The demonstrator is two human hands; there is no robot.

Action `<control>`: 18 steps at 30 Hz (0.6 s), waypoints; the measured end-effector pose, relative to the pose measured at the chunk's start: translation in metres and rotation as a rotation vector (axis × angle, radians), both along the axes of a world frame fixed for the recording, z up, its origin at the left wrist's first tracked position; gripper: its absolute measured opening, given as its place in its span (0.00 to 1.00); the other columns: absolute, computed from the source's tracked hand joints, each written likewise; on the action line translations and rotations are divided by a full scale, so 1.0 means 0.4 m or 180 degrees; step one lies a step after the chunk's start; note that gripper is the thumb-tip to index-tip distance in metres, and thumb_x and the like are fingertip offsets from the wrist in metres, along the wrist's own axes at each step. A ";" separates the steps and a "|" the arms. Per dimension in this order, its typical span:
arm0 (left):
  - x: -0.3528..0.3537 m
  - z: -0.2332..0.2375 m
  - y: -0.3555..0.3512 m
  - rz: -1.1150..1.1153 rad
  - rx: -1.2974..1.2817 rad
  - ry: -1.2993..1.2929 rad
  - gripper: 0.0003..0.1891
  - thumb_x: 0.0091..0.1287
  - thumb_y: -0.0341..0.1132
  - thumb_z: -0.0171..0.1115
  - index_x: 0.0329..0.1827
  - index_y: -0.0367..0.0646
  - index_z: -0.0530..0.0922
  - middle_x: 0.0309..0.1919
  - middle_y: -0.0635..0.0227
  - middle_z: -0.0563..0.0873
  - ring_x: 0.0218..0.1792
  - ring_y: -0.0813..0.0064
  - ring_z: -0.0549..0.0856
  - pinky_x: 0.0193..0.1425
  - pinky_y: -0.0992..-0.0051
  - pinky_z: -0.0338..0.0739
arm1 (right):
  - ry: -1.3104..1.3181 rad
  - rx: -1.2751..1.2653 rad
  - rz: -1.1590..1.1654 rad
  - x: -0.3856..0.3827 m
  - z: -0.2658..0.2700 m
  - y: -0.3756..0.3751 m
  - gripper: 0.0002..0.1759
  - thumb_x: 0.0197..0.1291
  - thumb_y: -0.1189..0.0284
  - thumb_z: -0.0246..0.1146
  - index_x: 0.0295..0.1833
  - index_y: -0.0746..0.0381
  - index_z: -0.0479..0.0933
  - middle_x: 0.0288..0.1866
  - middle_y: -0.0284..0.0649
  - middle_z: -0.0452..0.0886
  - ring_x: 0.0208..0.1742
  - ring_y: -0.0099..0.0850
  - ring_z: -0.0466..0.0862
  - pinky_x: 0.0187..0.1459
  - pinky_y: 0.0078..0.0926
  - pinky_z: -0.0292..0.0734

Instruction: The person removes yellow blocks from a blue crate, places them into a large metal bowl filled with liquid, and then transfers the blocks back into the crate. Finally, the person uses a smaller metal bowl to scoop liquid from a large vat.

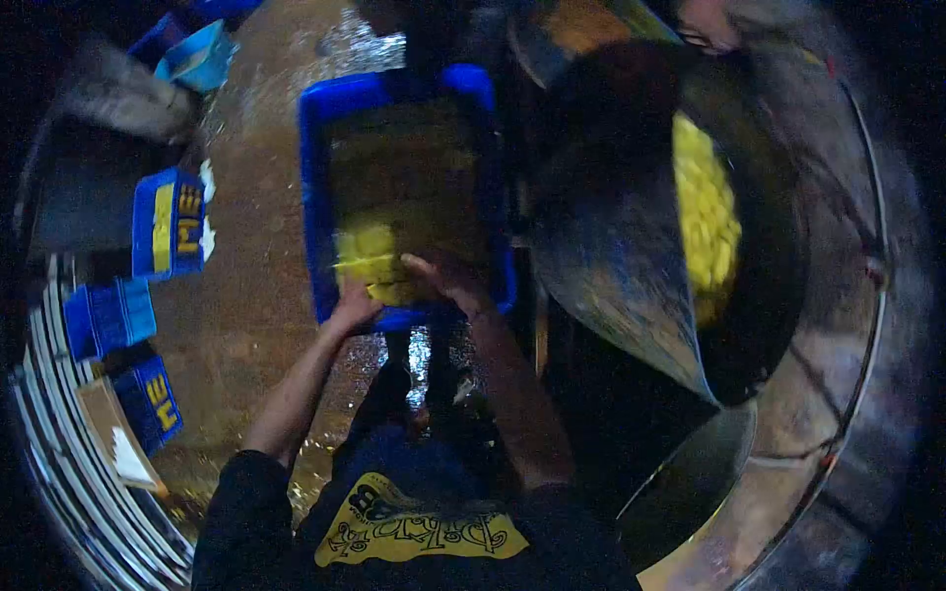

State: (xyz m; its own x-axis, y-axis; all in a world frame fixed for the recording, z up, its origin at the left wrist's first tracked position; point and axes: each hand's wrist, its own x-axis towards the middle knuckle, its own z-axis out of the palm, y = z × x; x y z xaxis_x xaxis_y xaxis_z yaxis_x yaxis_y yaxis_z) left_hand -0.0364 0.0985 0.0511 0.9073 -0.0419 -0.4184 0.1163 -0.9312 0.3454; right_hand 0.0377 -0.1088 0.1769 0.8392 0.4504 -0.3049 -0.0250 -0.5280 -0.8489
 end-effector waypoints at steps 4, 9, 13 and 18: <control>0.095 -0.046 0.051 -0.0213 -0.0341 0.1370 0.41 0.52 0.48 0.63 0.64 0.32 0.59 0.62 0.34 0.60 0.66 0.43 0.57 0.69 0.57 0.53 | 0.1223 0.1135 -0.1441 -0.206 0.220 -0.144 0.27 0.58 0.59 0.61 0.58 0.64 0.70 0.54 0.45 0.76 0.56 0.31 0.74 0.59 0.30 0.67; 0.121 0.158 -0.278 -0.0018 -0.0646 -0.2444 0.36 0.53 0.43 0.65 0.63 0.35 0.62 0.61 0.48 0.63 0.64 0.53 0.62 0.67 0.58 0.56 | 0.0265 0.1238 -0.2051 -0.578 0.515 -0.418 0.29 0.57 0.61 0.62 0.61 0.64 0.67 0.53 0.44 0.75 0.55 0.32 0.75 0.57 0.29 0.70; -0.065 0.829 -0.785 -0.0857 -0.3035 -0.2760 0.25 0.59 0.32 0.61 0.59 0.37 0.65 0.59 0.57 0.65 0.60 0.64 0.66 0.62 0.66 0.63 | -0.0605 0.2388 -0.3280 -0.910 0.719 -0.648 0.34 0.52 0.57 0.64 0.57 0.70 0.67 0.55 0.48 0.73 0.56 0.37 0.75 0.56 0.34 0.71; -0.399 1.006 -1.223 -0.3442 -0.4312 -0.0966 0.16 0.58 0.27 0.60 0.49 0.40 0.70 0.43 0.60 0.78 0.48 0.67 0.77 0.53 0.71 0.71 | -0.0946 0.1124 -0.4438 -1.209 0.671 -0.921 0.19 0.57 0.71 0.61 0.52 0.67 0.72 0.49 0.44 0.77 0.49 0.32 0.79 0.45 0.27 0.76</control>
